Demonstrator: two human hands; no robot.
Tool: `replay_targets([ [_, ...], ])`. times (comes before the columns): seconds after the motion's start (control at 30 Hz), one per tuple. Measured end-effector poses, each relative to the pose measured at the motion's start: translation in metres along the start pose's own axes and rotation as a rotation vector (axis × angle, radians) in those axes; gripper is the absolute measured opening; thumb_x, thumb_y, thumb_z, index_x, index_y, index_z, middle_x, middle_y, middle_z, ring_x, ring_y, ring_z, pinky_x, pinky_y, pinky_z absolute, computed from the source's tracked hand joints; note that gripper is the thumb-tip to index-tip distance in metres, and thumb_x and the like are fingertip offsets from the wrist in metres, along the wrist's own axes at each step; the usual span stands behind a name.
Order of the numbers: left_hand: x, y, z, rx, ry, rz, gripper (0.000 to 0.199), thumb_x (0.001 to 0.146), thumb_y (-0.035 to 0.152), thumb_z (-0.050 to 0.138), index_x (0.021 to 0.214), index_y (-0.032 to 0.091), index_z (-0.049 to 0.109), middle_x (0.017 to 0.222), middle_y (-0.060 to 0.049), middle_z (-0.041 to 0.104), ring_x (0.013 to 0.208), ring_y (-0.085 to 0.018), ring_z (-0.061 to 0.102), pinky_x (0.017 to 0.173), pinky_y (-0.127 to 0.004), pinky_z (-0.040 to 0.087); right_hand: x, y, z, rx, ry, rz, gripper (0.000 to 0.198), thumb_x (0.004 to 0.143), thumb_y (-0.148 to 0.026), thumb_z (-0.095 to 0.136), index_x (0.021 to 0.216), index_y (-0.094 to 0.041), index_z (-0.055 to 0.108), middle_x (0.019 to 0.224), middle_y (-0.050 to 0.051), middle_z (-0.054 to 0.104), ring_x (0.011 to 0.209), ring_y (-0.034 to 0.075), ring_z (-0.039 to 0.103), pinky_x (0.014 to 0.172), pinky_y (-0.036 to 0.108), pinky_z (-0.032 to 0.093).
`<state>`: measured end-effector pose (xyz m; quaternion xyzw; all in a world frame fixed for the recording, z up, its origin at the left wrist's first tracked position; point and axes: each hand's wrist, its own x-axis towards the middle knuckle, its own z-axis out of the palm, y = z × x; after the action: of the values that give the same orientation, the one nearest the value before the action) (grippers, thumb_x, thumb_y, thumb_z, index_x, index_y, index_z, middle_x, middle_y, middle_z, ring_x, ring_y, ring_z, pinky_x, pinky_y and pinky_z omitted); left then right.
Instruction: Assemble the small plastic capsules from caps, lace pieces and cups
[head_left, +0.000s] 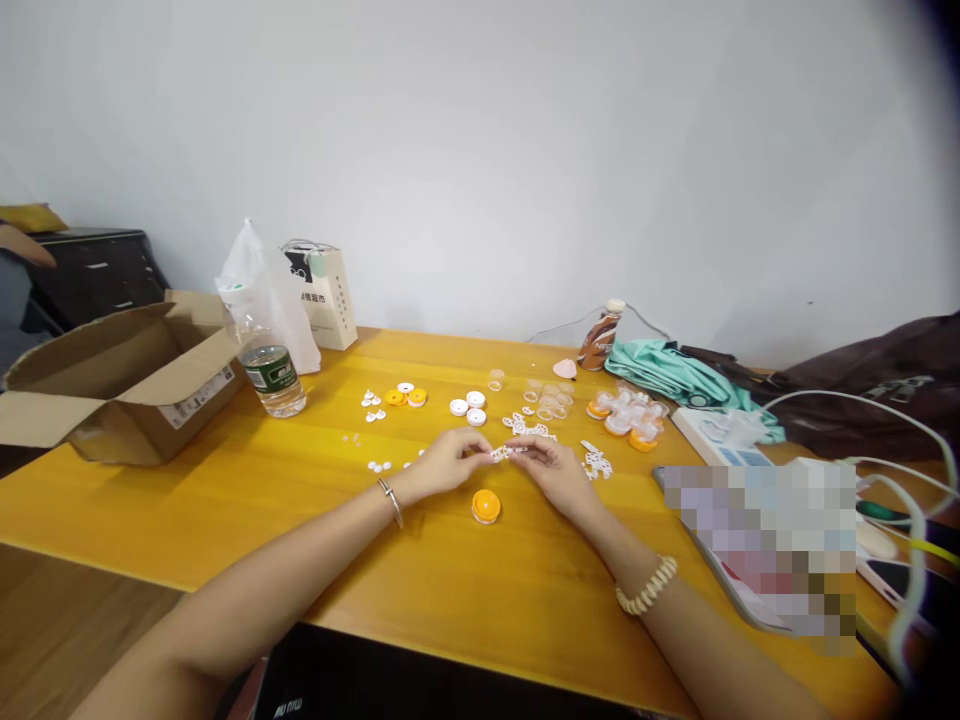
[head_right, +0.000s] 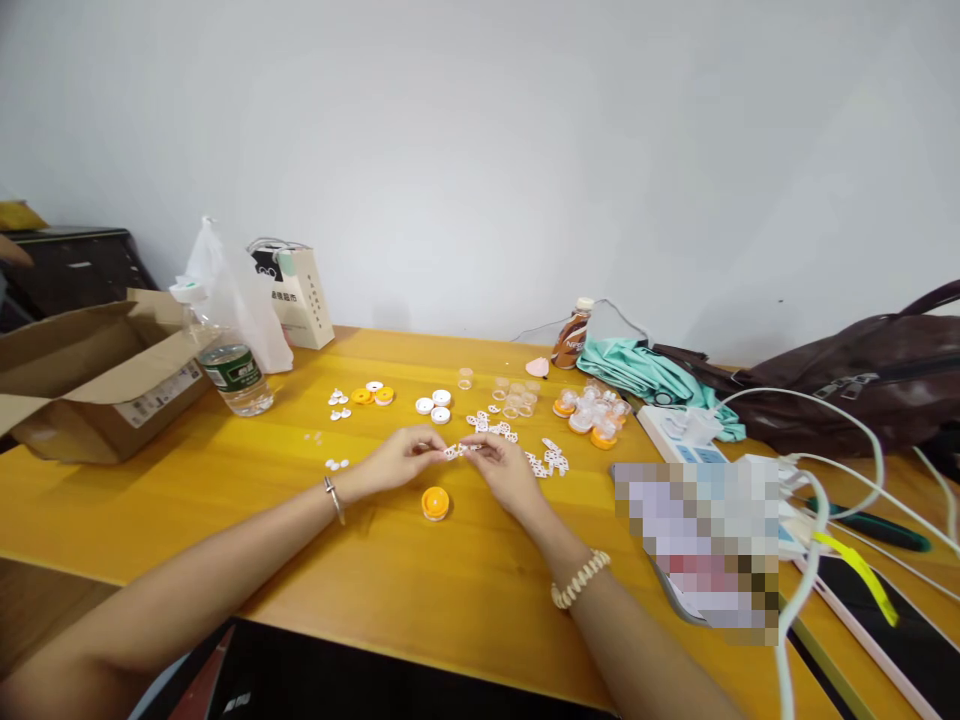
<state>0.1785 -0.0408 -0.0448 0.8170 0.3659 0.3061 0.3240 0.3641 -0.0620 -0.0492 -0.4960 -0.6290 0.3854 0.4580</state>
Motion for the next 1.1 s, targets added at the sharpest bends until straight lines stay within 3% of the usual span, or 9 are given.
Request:
replay_targets([
  [0.13, 0.0, 0.001, -0.003, -0.12, 0.001, -0.05, 0.018, 0.08, 0.029, 0.049, 0.079, 0.013, 0.058, 0.078, -0.002, 0.06, 0.071, -0.011, 0.052, 0.066, -0.021, 0.039, -0.001, 0.0, 0.0, -0.001, -0.014, 0.03, 0.017, 0.065, -0.026, 0.063, 0.081, -0.02, 0.066, 0.082, 0.003, 0.068, 0.077, 0.017, 0.062, 0.078, 0.033, 0.047],
  [0.3, 0.001, 0.003, 0.0, -0.148, -0.063, -0.051, 0.017, 0.081, 0.029, 0.047, 0.078, 0.013, 0.054, 0.075, 0.0, 0.054, 0.07, -0.011, 0.048, 0.066, -0.021, 0.037, -0.005, -0.004, 0.002, 0.085, -0.079, 0.067, 0.017, 0.065, -0.028, 0.065, 0.08, -0.022, 0.068, 0.086, 0.002, 0.069, 0.083, 0.018, 0.062, 0.082, 0.033, 0.045],
  [0.6, 0.001, 0.002, 0.001, -0.128, -0.058, -0.089, 0.019, 0.083, 0.031, 0.045, 0.079, 0.014, 0.051, 0.077, -0.001, 0.053, 0.073, -0.012, 0.047, 0.07, -0.024, 0.038, -0.006, -0.002, 0.003, 0.316, -0.17, 0.149, 0.02, 0.065, -0.033, 0.067, 0.082, -0.022, 0.069, 0.089, 0.003, 0.069, 0.082, 0.016, 0.06, 0.082, 0.031, 0.044],
  [0.73, -0.002, 0.004, 0.006, -0.128, 0.064, -0.023, 0.02, 0.081, 0.033, 0.049, 0.088, 0.015, 0.052, 0.083, -0.002, 0.056, 0.073, -0.011, 0.052, 0.067, -0.023, 0.041, -0.005, 0.0, 0.004, 0.336, -0.115, 0.165, 0.017, 0.064, -0.033, 0.069, 0.075, -0.021, 0.069, 0.08, 0.001, 0.069, 0.077, 0.014, 0.06, 0.079, 0.03, 0.045],
  [0.83, -0.007, 0.011, 0.008, -0.014, 0.138, 0.099, 0.02, 0.079, 0.03, 0.054, 0.092, 0.016, 0.053, 0.086, -0.003, 0.058, 0.075, -0.012, 0.054, 0.068, -0.023, 0.042, -0.005, -0.001, 0.004, 0.317, -0.108, 0.152, 0.018, 0.064, -0.035, 0.068, 0.075, -0.02, 0.07, 0.079, 0.002, 0.069, 0.077, 0.015, 0.061, 0.08, 0.031, 0.045],
  [0.93, -0.011, 0.017, 0.007, 0.185, 0.133, 0.199, 0.015, 0.083, 0.025, 0.048, 0.091, 0.017, 0.057, 0.087, -0.003, 0.06, 0.08, -0.013, 0.054, 0.074, -0.025, 0.043, -0.006, -0.004, 0.004, 0.281, -0.121, 0.129, 0.022, 0.063, -0.036, 0.068, 0.078, -0.02, 0.07, 0.083, 0.003, 0.07, 0.08, 0.017, 0.061, 0.082, 0.033, 0.045],
  [1.1, -0.012, 0.018, 0.005, 0.458, 0.131, 0.287, 0.024, 0.087, 0.026, 0.041, 0.104, 0.017, 0.055, 0.096, -0.007, 0.06, 0.089, -0.016, 0.054, 0.08, -0.03, 0.044, -0.008, -0.006, 0.005, 0.249, -0.097, 0.107, 0.024, 0.061, -0.035, 0.07, 0.08, -0.02, 0.069, 0.087, 0.004, 0.07, 0.083, 0.019, 0.062, 0.083, 0.035, 0.045],
])
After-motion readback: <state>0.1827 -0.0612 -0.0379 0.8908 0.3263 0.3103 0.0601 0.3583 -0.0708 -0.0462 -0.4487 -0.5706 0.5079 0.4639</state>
